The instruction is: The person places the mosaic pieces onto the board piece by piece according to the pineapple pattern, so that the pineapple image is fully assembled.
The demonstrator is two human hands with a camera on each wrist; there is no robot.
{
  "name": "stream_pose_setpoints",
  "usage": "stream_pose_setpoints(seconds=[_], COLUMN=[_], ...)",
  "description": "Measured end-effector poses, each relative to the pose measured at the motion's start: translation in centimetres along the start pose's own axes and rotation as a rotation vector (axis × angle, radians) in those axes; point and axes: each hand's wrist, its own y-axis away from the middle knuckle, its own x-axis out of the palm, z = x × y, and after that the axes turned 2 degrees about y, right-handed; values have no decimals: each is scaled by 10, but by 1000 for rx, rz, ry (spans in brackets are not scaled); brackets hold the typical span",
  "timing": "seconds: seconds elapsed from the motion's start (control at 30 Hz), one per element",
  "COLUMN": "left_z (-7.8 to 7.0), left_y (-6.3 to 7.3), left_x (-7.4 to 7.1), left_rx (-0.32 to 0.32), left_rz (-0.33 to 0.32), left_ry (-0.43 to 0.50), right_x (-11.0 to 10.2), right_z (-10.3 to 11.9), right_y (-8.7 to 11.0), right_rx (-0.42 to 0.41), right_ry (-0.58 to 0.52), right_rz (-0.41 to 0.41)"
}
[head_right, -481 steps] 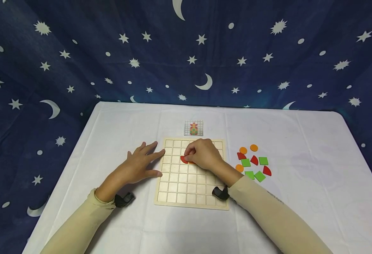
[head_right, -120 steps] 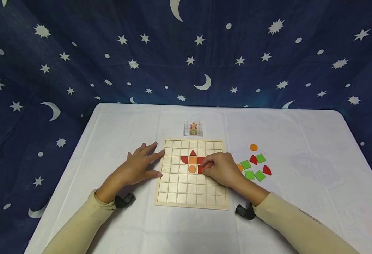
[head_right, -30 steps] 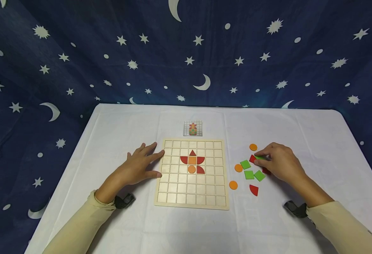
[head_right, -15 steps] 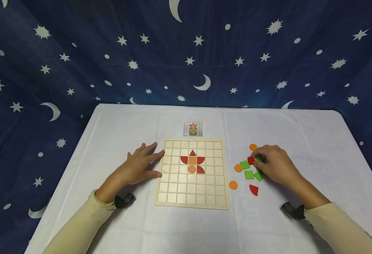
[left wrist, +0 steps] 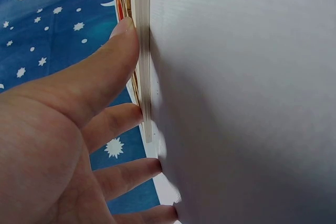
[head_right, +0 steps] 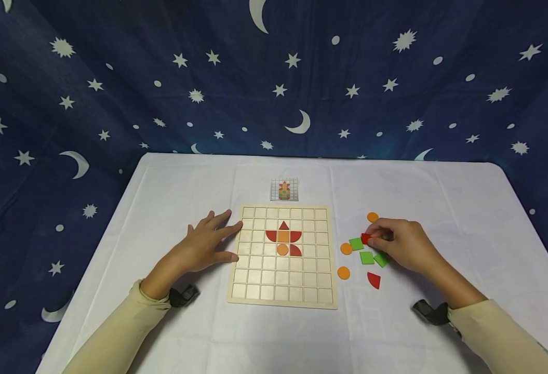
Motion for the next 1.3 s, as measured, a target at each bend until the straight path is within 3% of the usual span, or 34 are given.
stream_pose_setpoints(seconds=[0.17, 0.4, 0.57, 1.0, 1.3], left_z=[-1, -1, -1, 0, 0], left_y=[0, 0, 0, -1, 1], left_x=[-1, 0, -1, 0, -1], left_rx=[-5, -5, -10, -8, -1], left_rz=[2, 6, 12, 9, 8], left_ry=[2, -3, 1, 8, 14], right_x=[-4, 2, 10, 38, 52], right_z=[9, 24, 39, 79, 101], right_y=[-4, -16, -27, -47, -51], right_rx=[136, 202, 243, 219, 167], right_ry=[-208, -637, -800, -872, -782], right_rz=[107, 241, 296, 336, 310])
